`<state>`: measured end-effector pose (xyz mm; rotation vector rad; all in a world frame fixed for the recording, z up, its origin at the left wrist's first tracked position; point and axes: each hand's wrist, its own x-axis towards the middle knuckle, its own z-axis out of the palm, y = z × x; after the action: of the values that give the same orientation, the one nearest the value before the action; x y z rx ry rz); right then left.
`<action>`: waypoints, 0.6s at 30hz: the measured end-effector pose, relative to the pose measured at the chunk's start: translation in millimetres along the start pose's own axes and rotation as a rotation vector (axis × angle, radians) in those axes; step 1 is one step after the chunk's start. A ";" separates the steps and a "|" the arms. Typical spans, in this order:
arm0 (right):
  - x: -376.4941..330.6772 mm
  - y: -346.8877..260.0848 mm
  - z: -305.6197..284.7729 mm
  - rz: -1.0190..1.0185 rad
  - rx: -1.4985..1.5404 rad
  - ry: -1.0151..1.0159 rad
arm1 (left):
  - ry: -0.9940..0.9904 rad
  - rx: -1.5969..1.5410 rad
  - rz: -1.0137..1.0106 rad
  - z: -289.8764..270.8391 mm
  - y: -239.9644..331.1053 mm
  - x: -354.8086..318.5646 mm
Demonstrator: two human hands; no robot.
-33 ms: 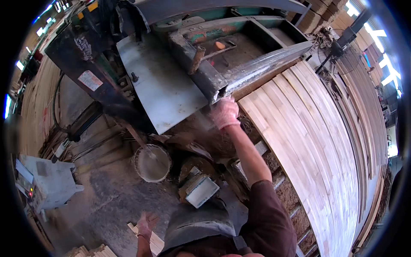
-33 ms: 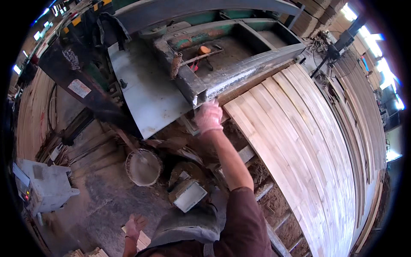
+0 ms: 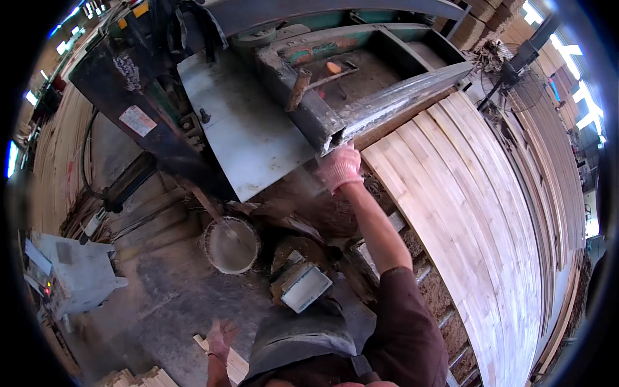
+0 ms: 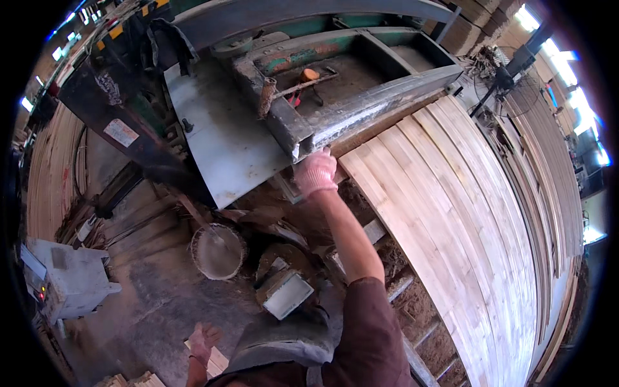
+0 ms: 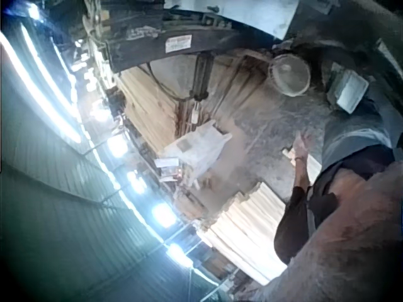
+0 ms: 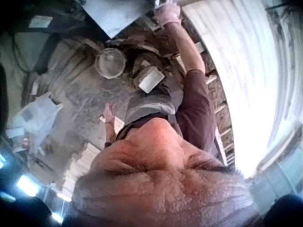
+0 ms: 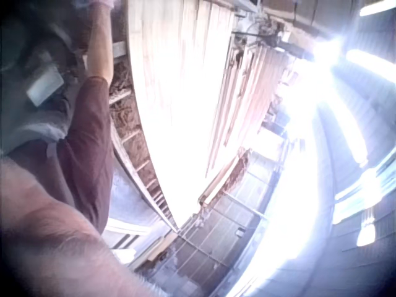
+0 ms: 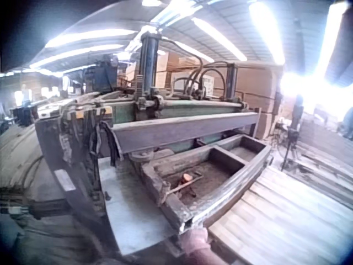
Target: The person handles large wooden boards and thin planks in a workshop, moving them between stacks and a conveyor system. They also stir a white liquid in a bucket using a stick and place planks onto a metal rack.
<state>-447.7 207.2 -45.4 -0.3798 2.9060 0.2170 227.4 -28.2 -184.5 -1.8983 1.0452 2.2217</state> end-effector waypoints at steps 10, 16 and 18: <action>41.0 20.4 17.4 -0.284 0.037 0.020 | -0.082 0.403 0.189 103.6 54.5 -49.8; -43.6 28.8 -25.9 -0.248 0.129 0.061 | -0.094 1.245 1.145 220.0 192.5 -104.9; -59.3 46.1 1.8 -0.195 0.092 0.067 | -0.163 1.677 1.473 278.0 267.5 -144.6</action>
<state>-403.6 265.7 -28.8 -0.6608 2.9053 0.0409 -93.4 -38.7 73.7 -0.0244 3.0747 0.4247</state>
